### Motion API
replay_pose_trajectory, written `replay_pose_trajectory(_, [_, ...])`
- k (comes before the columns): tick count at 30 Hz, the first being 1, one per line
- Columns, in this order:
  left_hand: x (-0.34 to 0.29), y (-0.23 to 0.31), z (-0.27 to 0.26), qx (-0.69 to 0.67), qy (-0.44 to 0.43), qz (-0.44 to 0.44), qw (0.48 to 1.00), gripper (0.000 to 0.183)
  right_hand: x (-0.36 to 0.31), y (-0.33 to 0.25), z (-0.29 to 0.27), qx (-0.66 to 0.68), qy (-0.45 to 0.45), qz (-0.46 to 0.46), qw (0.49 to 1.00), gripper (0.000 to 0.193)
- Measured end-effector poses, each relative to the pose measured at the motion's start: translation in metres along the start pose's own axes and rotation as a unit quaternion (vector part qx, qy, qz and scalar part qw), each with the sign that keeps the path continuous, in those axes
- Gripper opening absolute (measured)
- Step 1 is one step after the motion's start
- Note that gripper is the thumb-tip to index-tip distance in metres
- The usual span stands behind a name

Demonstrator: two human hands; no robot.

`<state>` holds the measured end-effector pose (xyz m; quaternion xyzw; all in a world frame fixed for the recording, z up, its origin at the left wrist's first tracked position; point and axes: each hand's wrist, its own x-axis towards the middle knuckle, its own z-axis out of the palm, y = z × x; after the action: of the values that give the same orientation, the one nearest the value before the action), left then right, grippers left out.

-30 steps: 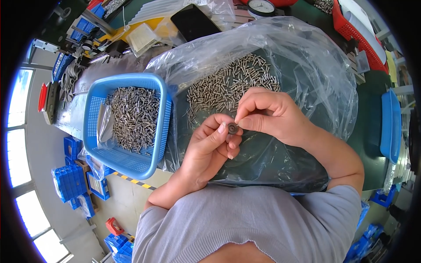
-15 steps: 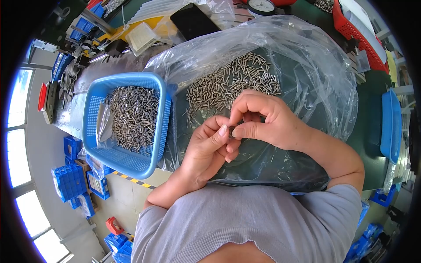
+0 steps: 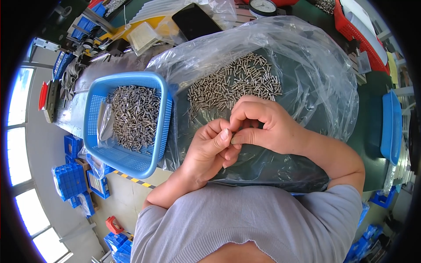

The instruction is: Assembling small metal pins into circular metal components at a factory workbench.

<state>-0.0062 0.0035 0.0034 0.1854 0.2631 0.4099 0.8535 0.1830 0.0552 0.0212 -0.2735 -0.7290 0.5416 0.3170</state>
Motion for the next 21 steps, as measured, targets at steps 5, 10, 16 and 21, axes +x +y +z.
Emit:
replay_pose_trajectory(5, [0.001, -0.003, 0.006, -0.022, 0.055, 0.018, 0.998, 0.025, -0.001, 0.002, 0.002, -0.079, 0.071, -0.052, 0.993, 0.018])
replay_pose_trajectory(10, [0.002, -0.007, 0.0, -0.029, 0.044, 0.049, 0.997, 0.022, 0.0, 0.003, 0.004, -0.147, 0.087, -0.149, 0.974, 0.013])
replay_pose_trajectory(16, [0.001, -0.004, -0.006, -0.09, -0.003, 0.067, 0.994, 0.019, 0.002, 0.005, -0.005, -0.158, 0.176, -0.077, 0.968, 0.009])
replay_pose_trajectory(21, [0.001, -0.003, -0.007, -0.125, 0.005, 0.067, 0.99, 0.02, 0.003, 0.018, -0.011, -0.302, 0.132, -0.124, 0.936, 0.013])
